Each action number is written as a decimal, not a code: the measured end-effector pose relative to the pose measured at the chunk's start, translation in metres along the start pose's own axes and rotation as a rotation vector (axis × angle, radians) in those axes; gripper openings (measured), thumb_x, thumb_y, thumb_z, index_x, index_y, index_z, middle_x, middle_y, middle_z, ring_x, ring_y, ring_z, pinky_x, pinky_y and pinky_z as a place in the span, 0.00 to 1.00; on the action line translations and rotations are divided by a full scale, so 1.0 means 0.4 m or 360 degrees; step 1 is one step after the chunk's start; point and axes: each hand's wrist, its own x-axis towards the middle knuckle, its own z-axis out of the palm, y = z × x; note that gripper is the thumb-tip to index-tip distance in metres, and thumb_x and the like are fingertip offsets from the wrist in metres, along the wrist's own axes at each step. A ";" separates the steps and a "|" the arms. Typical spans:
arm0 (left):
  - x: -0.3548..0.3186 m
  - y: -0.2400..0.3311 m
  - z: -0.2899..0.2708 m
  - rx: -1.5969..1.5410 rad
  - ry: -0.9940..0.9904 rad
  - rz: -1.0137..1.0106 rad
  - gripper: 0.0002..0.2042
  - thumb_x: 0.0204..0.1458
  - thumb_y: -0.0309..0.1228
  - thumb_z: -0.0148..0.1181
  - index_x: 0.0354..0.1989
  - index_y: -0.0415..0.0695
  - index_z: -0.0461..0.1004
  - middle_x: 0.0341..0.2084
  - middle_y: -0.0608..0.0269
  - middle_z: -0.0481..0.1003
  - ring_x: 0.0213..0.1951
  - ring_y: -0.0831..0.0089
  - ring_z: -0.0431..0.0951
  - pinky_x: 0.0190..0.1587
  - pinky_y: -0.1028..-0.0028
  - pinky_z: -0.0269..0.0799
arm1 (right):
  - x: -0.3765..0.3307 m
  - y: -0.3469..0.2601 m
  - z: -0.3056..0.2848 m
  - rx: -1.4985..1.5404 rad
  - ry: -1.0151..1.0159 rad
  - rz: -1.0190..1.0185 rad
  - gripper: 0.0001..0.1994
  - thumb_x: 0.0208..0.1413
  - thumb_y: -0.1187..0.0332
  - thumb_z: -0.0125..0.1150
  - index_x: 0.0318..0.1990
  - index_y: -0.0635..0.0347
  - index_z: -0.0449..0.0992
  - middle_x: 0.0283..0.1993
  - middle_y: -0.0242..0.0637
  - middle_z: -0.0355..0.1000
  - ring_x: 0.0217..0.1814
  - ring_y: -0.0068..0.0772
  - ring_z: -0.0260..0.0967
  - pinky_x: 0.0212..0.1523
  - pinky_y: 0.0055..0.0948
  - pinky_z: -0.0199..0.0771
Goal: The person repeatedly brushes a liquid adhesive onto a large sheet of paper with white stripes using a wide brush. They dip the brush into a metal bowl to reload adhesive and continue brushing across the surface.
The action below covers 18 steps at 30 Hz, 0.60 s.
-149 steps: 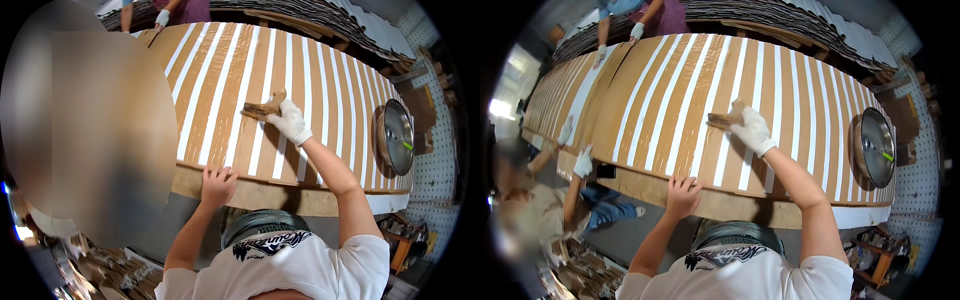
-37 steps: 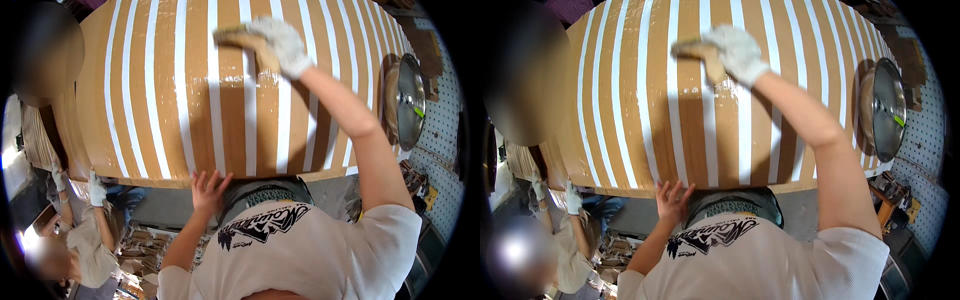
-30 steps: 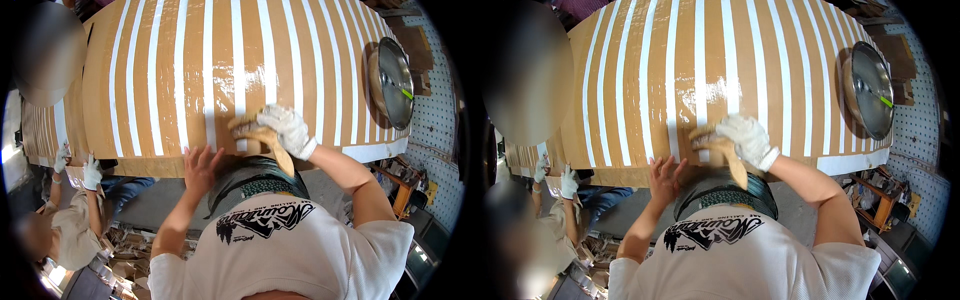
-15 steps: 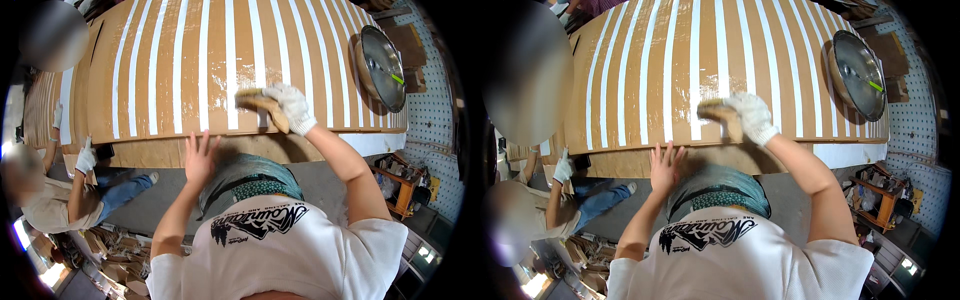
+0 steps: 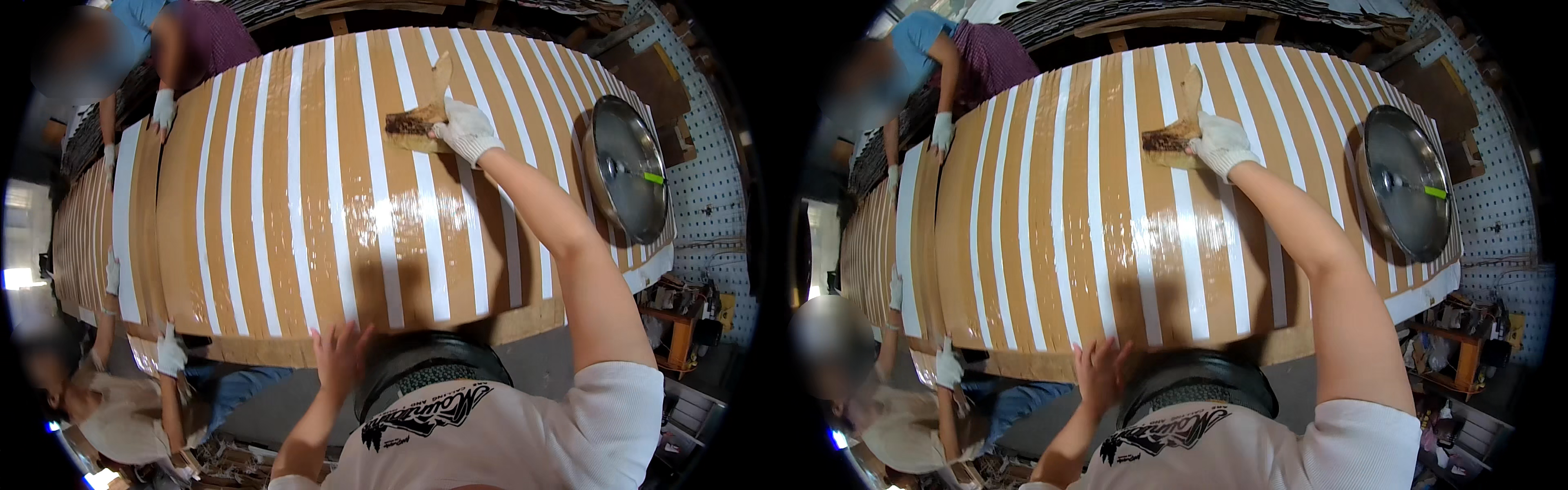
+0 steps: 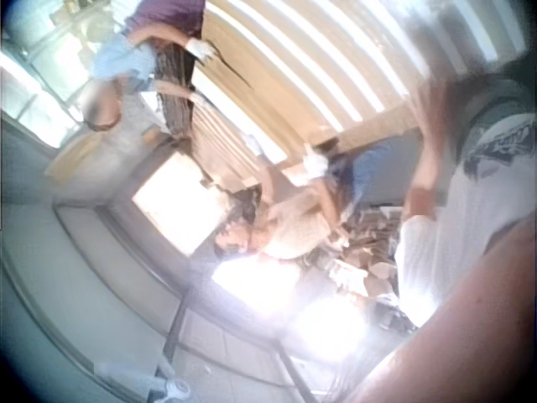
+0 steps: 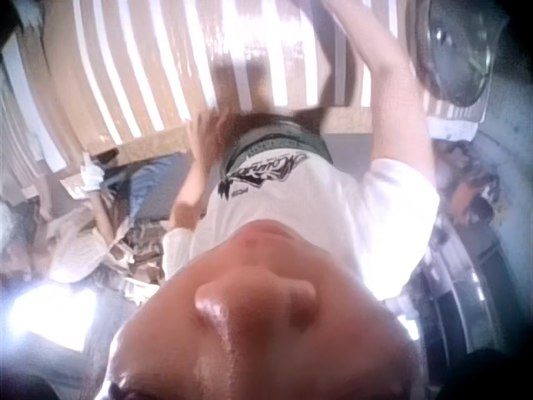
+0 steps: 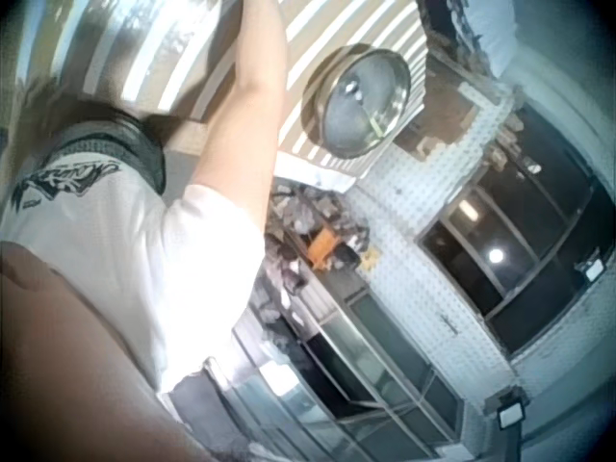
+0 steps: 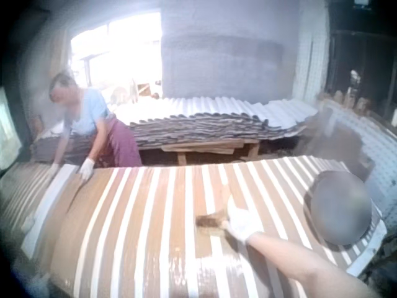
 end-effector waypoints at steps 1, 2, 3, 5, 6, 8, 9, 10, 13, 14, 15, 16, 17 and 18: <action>0.006 -0.002 -0.003 0.0048 -0.0071 0.0008 0.35 0.38 0.30 0.60 0.63 0.68 0.69 0.59 0.60 0.63 0.60 0.48 0.60 0.63 0.30 0.49 | 0.061 0.011 0.007 -0.0023 0.0024 0.0020 0.18 0.49 0.59 0.67 0.41 0.62 0.72 0.37 0.51 0.76 0.44 0.55 0.74 0.46 0.47 0.73; 0.010 -0.001 -0.008 0.0093 -0.0135 0.0011 0.33 0.41 0.33 0.61 0.62 0.68 0.70 0.59 0.62 0.63 0.60 0.48 0.59 0.62 0.30 0.50 | 0.124 0.022 0.012 -0.0052 0.0049 0.0033 0.18 0.49 0.59 0.66 0.42 0.62 0.72 0.37 0.51 0.76 0.44 0.55 0.74 0.46 0.47 0.73; 0.014 -0.002 -0.015 0.0151 -0.0213 0.0005 0.32 0.43 0.35 0.61 0.62 0.69 0.70 0.59 0.63 0.64 0.60 0.48 0.58 0.62 0.30 0.51 | 0.194 0.047 0.039 0.0037 0.0092 0.0027 0.18 0.50 0.59 0.65 0.43 0.62 0.73 0.38 0.52 0.76 0.44 0.55 0.74 0.46 0.47 0.72; 0.012 -0.009 -0.009 0.0055 -0.0247 -0.0052 0.30 0.43 0.36 0.60 0.60 0.71 0.71 0.59 0.64 0.62 0.61 0.49 0.57 0.62 0.30 0.51 | 0.323 0.067 0.045 0.0046 0.0194 -0.0006 0.18 0.50 0.59 0.65 0.43 0.62 0.73 0.38 0.51 0.76 0.44 0.56 0.74 0.46 0.47 0.72; 0.006 -0.009 -0.004 0.0006 -0.0280 -0.0091 0.29 0.43 0.36 0.60 0.59 0.72 0.72 0.59 0.65 0.62 0.61 0.50 0.57 0.62 0.30 0.51 | 0.381 0.077 0.063 0.0060 0.0228 -0.0023 0.18 0.50 0.59 0.65 0.43 0.62 0.73 0.38 0.51 0.76 0.44 0.56 0.74 0.46 0.48 0.72; 0.007 -0.005 -0.009 -0.0013 -0.0225 -0.0079 0.29 0.42 0.36 0.61 0.58 0.73 0.73 0.59 0.66 0.61 0.62 0.51 0.55 0.62 0.31 0.52 | 0.496 0.121 0.085 -0.0072 0.0362 -0.0066 0.18 0.51 0.59 0.65 0.43 0.61 0.73 0.38 0.48 0.77 0.45 0.54 0.74 0.46 0.47 0.72; 0.011 -0.007 -0.003 -0.0024 -0.0202 -0.0078 0.28 0.42 0.35 0.61 0.57 0.73 0.74 0.59 0.67 0.60 0.62 0.51 0.55 0.62 0.32 0.52 | 0.547 0.138 0.103 -0.0136 0.0423 -0.0091 0.17 0.51 0.59 0.65 0.43 0.60 0.73 0.39 0.46 0.77 0.45 0.53 0.75 0.46 0.46 0.73; 0.007 -0.007 0.002 -0.0005 -0.0213 -0.0081 0.28 0.41 0.35 0.62 0.56 0.73 0.74 0.59 0.67 0.60 0.63 0.52 0.54 0.63 0.33 0.52 | 0.585 0.141 0.116 -0.0223 0.0484 -0.0097 0.17 0.51 0.59 0.66 0.43 0.58 0.74 0.39 0.44 0.77 0.46 0.51 0.75 0.46 0.46 0.73; -0.003 -0.010 0.010 0.0067 -0.0219 -0.0041 0.28 0.40 0.36 0.62 0.55 0.74 0.75 0.59 0.67 0.60 0.65 0.54 0.51 0.63 0.35 0.53 | 0.635 0.145 0.128 -0.0410 0.0622 -0.0150 0.18 0.51 0.58 0.67 0.42 0.59 0.72 0.39 0.45 0.75 0.47 0.50 0.73 0.48 0.44 0.72; -0.007 -0.016 0.018 0.0081 -0.0235 -0.0047 0.28 0.40 0.36 0.62 0.55 0.74 0.75 0.59 0.67 0.61 0.65 0.54 0.51 0.63 0.35 0.52 | 0.637 0.149 0.146 -0.0405 0.0671 -0.0186 0.16 0.51 0.58 0.66 0.42 0.57 0.73 0.40 0.43 0.76 0.48 0.48 0.73 0.48 0.44 0.73; -0.002 -0.013 0.009 0.0086 -0.0258 -0.0054 0.28 0.40 0.36 0.61 0.55 0.73 0.75 0.59 0.66 0.61 0.65 0.54 0.51 0.63 0.35 0.52 | 0.636 0.153 0.163 -0.0403 0.0709 -0.0221 0.15 0.52 0.59 0.66 0.43 0.55 0.74 0.40 0.41 0.77 0.49 0.45 0.74 0.48 0.43 0.73; 0.001 -0.007 0.001 0.0087 -0.0267 -0.0054 0.28 0.40 0.37 0.61 0.55 0.73 0.75 0.59 0.66 0.61 0.65 0.54 0.51 0.63 0.35 0.52 | 0.633 0.162 0.164 -0.0412 0.0757 -0.0257 0.14 0.52 0.59 0.65 0.43 0.52 0.75 0.41 0.39 0.77 0.50 0.42 0.75 0.47 0.43 0.73; 0.000 -0.018 0.004 0.0074 -0.0272 -0.0021 0.29 0.38 0.37 0.61 0.56 0.72 0.75 0.59 0.66 0.61 0.64 0.54 0.52 0.64 0.33 0.52 | 0.629 0.177 0.180 -0.0380 0.0866 -0.0246 0.12 0.53 0.61 0.64 0.44 0.53 0.75 0.42 0.38 0.77 0.49 0.44 0.74 0.48 0.43 0.73; 0.007 -0.012 -0.010 -0.0008 -0.0278 -0.0043 0.29 0.39 0.35 0.59 0.57 0.70 0.75 0.59 0.66 0.60 0.64 0.55 0.53 0.63 0.32 0.52 | 0.585 0.165 0.174 -0.0294 0.0763 -0.0251 0.13 0.54 0.62 0.63 0.45 0.52 0.75 0.43 0.38 0.77 0.50 0.45 0.74 0.49 0.43 0.72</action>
